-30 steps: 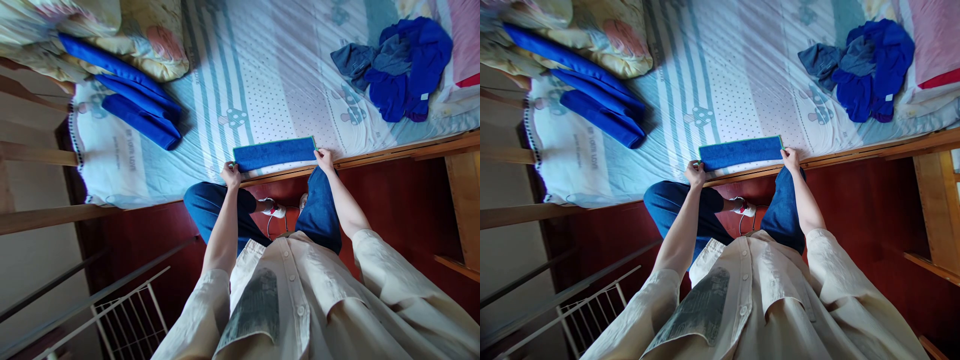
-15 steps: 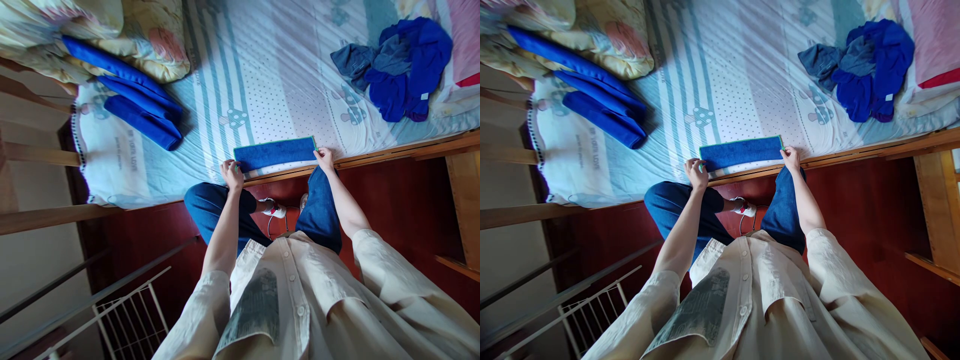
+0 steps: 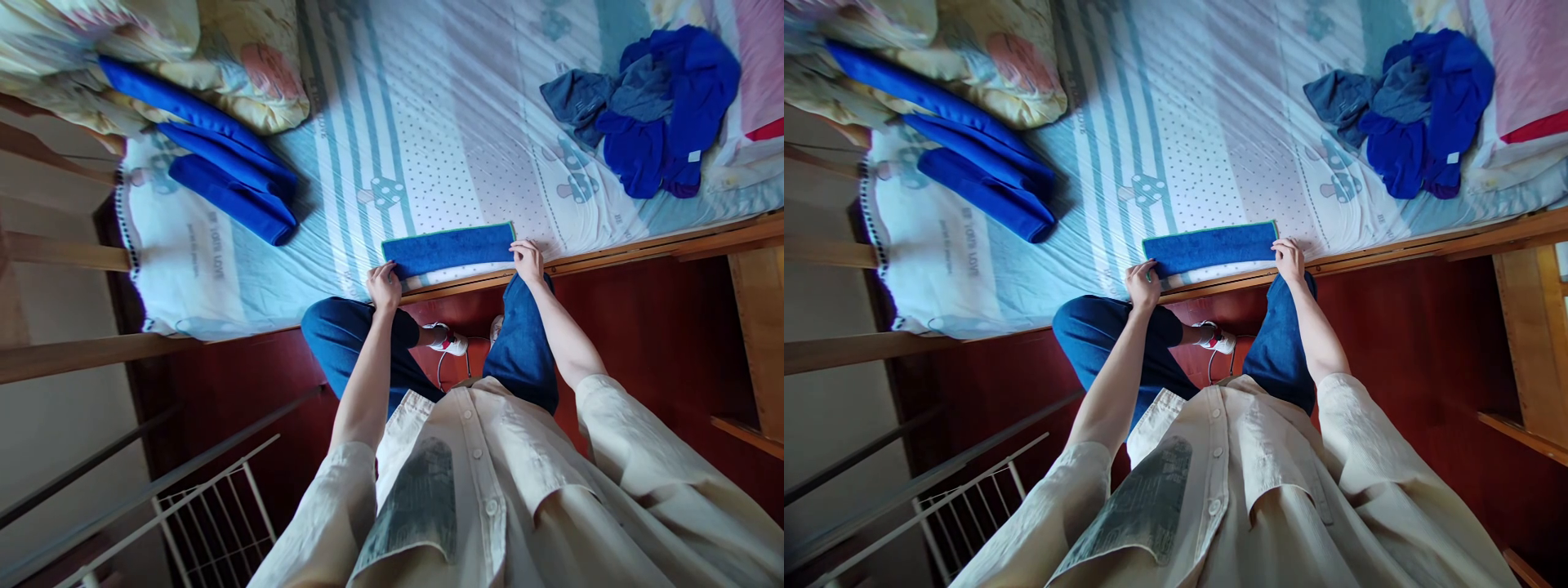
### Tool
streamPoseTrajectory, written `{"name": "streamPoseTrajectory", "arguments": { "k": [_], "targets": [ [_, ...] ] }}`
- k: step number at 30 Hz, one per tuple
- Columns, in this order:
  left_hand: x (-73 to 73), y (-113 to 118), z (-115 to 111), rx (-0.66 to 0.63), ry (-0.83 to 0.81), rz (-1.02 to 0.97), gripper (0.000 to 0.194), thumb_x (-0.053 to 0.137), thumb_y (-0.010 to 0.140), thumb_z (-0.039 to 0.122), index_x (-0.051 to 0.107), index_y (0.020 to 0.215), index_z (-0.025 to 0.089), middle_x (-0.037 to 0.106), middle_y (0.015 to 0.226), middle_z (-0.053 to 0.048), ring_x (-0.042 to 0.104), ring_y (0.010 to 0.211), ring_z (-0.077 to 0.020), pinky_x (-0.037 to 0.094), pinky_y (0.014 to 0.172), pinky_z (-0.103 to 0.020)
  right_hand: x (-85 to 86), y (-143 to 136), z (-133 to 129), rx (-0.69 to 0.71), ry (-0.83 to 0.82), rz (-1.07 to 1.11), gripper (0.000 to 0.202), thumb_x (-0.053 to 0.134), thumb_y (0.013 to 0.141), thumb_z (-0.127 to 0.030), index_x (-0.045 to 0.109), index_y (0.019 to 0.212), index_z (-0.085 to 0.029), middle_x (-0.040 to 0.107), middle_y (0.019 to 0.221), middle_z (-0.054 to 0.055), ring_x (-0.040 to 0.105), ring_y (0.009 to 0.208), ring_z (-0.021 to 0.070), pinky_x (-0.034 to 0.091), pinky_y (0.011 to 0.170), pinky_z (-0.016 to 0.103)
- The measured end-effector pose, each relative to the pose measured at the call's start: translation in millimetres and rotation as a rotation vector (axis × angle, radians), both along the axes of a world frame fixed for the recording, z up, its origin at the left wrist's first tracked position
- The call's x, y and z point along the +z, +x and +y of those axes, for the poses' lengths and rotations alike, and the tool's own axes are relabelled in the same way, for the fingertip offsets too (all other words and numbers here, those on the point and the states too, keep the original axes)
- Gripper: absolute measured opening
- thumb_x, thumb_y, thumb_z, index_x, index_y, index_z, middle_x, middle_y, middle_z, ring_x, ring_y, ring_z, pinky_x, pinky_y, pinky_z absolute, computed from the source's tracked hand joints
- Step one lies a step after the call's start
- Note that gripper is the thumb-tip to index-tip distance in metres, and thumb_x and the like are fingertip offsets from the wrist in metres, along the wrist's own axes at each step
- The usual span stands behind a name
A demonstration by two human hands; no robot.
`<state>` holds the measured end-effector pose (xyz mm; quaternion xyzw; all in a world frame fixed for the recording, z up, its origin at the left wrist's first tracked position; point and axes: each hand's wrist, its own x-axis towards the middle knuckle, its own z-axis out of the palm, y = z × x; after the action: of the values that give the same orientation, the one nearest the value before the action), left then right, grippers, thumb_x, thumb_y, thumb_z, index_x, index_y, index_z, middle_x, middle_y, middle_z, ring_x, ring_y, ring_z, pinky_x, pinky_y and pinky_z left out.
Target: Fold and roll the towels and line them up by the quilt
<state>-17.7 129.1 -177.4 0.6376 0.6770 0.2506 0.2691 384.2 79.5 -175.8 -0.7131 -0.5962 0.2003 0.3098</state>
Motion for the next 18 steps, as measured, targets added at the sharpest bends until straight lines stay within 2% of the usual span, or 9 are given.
{"name": "streamPoseTrajectory", "arguments": {
  "k": [5,11,15,18],
  "targets": [
    [1.1,0.5,-2.2,-0.007,-0.034,0.005,0.039,0.057,0.082,0.016,0.077,0.116,0.017,0.072,0.132,-0.014,0.058,0.129,-0.0312,0.039,0.122,-0.049,1.5,-1.9,0.2,0.027,-0.014,0.001,0.031,0.054,0.091,-0.019,0.082,0.104,-0.023,0.078,0.118,0.010,0.066,0.118,0.0295,0.054,0.111,0.048],
    [3.1,3.4,-5.4,-0.011,-0.078,0.027,0.059,0.065,0.068,0.008,0.072,0.125,0.018,0.067,0.140,-0.016,0.051,0.137,-0.0368,0.034,0.122,-0.056,4.4,-0.1,-1.1,0.057,-0.051,0.024,0.030,0.063,0.089,-0.026,0.080,0.114,-0.021,0.075,0.127,0.011,0.063,0.124,0.0314,0.051,0.116,0.052],
    [5.8,3.6,-5.7,-0.027,-0.095,0.055,0.063,0.060,0.067,0.000,0.071,0.127,0.019,0.067,0.139,-0.017,0.050,0.138,-0.0377,0.034,0.121,-0.057,6.0,1.8,-2.7,0.094,-0.089,0.033,0.042,0.069,0.082,-0.020,0.077,0.123,-0.021,0.072,0.135,0.011,0.061,0.130,0.0324,0.048,0.120,0.053],
    [8.9,3.6,-6.0,-0.036,-0.104,0.083,0.063,0.056,0.071,-0.002,0.070,0.128,0.020,0.067,0.139,-0.014,0.051,0.138,-0.0355,0.033,0.122,-0.055,5.7,2.4,-2.9,0.103,-0.086,0.009,0.050,0.066,0.078,-0.012,0.076,0.127,-0.020,0.071,0.136,0.010,0.061,0.131,0.0310,0.049,0.120,0.050]
  ]
}}
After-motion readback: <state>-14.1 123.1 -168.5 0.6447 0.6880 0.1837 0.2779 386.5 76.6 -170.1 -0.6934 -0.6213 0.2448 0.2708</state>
